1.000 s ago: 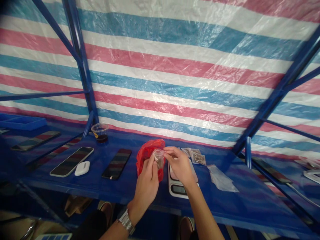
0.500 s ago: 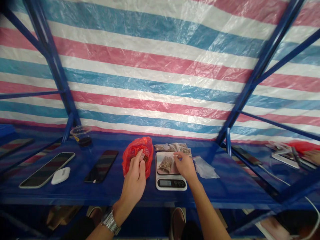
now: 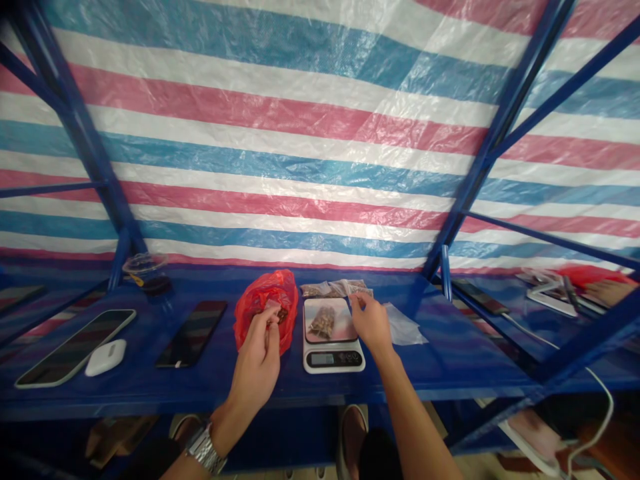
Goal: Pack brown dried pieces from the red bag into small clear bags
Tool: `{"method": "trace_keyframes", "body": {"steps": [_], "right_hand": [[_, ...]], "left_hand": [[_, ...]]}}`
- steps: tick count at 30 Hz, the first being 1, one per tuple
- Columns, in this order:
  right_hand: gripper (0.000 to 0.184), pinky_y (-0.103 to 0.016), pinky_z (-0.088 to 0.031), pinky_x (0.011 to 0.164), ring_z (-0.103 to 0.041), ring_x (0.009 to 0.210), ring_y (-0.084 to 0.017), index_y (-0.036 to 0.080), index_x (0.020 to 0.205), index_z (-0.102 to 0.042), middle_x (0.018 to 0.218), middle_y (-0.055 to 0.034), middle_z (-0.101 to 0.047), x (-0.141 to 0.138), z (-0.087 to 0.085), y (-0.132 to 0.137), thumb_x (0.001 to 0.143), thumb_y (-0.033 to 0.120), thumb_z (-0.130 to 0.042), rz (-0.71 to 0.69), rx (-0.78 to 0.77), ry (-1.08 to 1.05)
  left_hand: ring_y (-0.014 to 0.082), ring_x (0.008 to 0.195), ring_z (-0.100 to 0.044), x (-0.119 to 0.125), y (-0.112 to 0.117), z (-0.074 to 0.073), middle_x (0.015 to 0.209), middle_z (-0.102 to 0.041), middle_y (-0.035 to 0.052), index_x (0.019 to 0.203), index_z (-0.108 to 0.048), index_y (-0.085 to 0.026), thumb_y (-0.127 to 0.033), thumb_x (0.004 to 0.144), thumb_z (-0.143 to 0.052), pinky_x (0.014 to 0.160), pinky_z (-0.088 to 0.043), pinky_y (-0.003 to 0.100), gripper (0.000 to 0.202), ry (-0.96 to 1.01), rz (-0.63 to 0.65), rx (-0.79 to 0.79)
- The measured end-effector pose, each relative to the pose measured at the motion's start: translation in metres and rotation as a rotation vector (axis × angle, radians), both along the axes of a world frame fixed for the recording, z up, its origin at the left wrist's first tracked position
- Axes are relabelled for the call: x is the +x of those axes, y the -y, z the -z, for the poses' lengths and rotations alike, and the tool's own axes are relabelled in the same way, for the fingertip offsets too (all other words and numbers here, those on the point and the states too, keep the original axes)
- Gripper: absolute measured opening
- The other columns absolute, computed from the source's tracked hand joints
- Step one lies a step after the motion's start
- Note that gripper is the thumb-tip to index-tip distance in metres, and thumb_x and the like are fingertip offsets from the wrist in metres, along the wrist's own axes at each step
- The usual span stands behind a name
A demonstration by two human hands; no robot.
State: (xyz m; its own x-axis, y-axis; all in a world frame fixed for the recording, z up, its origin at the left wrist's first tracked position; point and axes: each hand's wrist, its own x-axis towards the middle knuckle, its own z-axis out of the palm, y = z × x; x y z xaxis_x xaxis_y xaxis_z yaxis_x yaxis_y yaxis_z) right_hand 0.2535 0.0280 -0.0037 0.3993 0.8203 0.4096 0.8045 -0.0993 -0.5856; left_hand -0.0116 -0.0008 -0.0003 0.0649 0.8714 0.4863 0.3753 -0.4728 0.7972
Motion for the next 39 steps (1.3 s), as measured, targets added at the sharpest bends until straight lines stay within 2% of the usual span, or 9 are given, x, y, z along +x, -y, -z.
{"method": "trace_keyframes", "body": {"steps": [6,12,15,20,25,29,32,35,39], "right_hand": [[0.032,-0.033,-0.047,0.078,-0.072,0.092,-0.028,0.021,0.101,-0.077,0.094,-0.0091,-0.079,-0.007,-0.002,0.000,0.096,0.037,-0.049,0.011,-0.016,-0.006],[0.032,-0.032,-0.047,0.074,-0.072,0.088,-0.028,0.022,0.100,-0.077,0.090,-0.0103,-0.078,-0.015,-0.003,-0.003,0.097,0.038,-0.050,0.053,-0.073,0.034],[0.032,-0.032,-0.048,0.074,-0.072,0.087,-0.027,0.023,0.100,-0.078,0.090,-0.0103,-0.078,-0.017,-0.003,-0.003,0.097,0.040,-0.051,0.057,-0.081,0.059],[0.035,-0.032,-0.048,0.071,-0.072,0.082,-0.027,0.023,0.101,-0.078,0.087,-0.0099,-0.077,-0.018,-0.001,-0.003,0.098,0.043,-0.050,0.045,-0.100,0.060],[0.029,-0.029,-0.047,0.068,-0.072,0.077,-0.024,0.023,0.098,-0.078,0.082,-0.0077,-0.077,-0.019,0.003,-0.005,0.094,0.041,-0.056,-0.001,-0.101,0.048],[0.024,-0.031,-0.050,0.077,-0.073,0.086,-0.024,0.021,0.095,-0.077,0.089,-0.0068,-0.079,-0.024,0.004,-0.010,0.091,0.033,-0.057,-0.102,-0.068,-0.022],[0.024,-0.033,-0.051,0.082,-0.073,0.089,-0.024,0.020,0.093,-0.077,0.093,-0.0075,-0.079,-0.029,0.004,-0.013,0.090,0.031,-0.056,-0.178,-0.035,-0.066],[0.021,-0.033,-0.051,0.076,-0.073,0.079,-0.024,0.022,0.091,-0.077,0.083,-0.0070,-0.078,-0.034,0.004,-0.012,0.088,0.034,-0.060,-0.124,-0.076,-0.025],[0.018,-0.033,-0.049,0.070,-0.071,0.072,-0.025,0.024,0.077,-0.075,0.073,-0.0074,-0.075,-0.039,0.002,-0.011,0.086,0.033,-0.062,-0.060,-0.161,-0.002]], "left_hand": [[0.0222,0.117,-0.063,0.003,0.000,0.003,0.122,-0.065,0.0094,0.125,-0.058,-0.024,-0.024,0.103,-0.039,0.102,-0.050,0.039,0.029,-0.020,-0.008,0.024],[0.0212,0.116,-0.065,0.008,0.006,0.006,0.123,-0.065,0.0091,0.127,-0.056,-0.024,-0.017,0.099,-0.041,0.099,-0.052,0.037,0.032,-0.046,0.052,0.065],[0.0216,0.119,-0.065,0.009,0.007,0.006,0.125,-0.066,0.0092,0.127,-0.056,-0.024,-0.015,0.098,-0.041,0.099,-0.053,0.036,0.034,-0.049,0.052,0.072],[0.0216,0.112,-0.067,0.011,0.009,0.004,0.121,-0.066,0.0096,0.125,-0.056,-0.023,-0.013,0.096,-0.042,0.095,-0.054,0.036,0.034,-0.057,0.049,0.067],[0.0208,0.107,-0.067,0.014,0.012,0.001,0.117,-0.066,0.0091,0.124,-0.056,-0.023,-0.013,0.096,-0.040,0.093,-0.054,0.036,0.034,-0.055,0.075,0.077],[0.0209,0.104,-0.067,0.020,0.017,-0.001,0.113,-0.066,0.0081,0.119,-0.059,-0.024,-0.013,0.097,-0.040,0.091,-0.054,0.035,0.031,-0.057,0.090,0.063],[0.0215,0.108,-0.065,0.024,0.019,-0.001,0.112,-0.066,0.0083,0.116,-0.060,-0.023,-0.012,0.096,-0.040,0.095,-0.052,0.037,0.030,-0.012,0.087,0.071],[0.0216,0.108,-0.065,0.026,0.018,-0.001,0.110,-0.066,0.0081,0.113,-0.061,-0.022,-0.011,0.093,-0.042,0.095,-0.052,0.037,0.029,0.053,0.073,0.068],[0.0219,0.107,-0.064,0.026,0.016,-0.002,0.108,-0.066,0.0080,0.111,-0.062,-0.022,-0.010,0.092,-0.043,0.096,-0.052,0.038,0.030,0.080,0.058,0.041]]}}
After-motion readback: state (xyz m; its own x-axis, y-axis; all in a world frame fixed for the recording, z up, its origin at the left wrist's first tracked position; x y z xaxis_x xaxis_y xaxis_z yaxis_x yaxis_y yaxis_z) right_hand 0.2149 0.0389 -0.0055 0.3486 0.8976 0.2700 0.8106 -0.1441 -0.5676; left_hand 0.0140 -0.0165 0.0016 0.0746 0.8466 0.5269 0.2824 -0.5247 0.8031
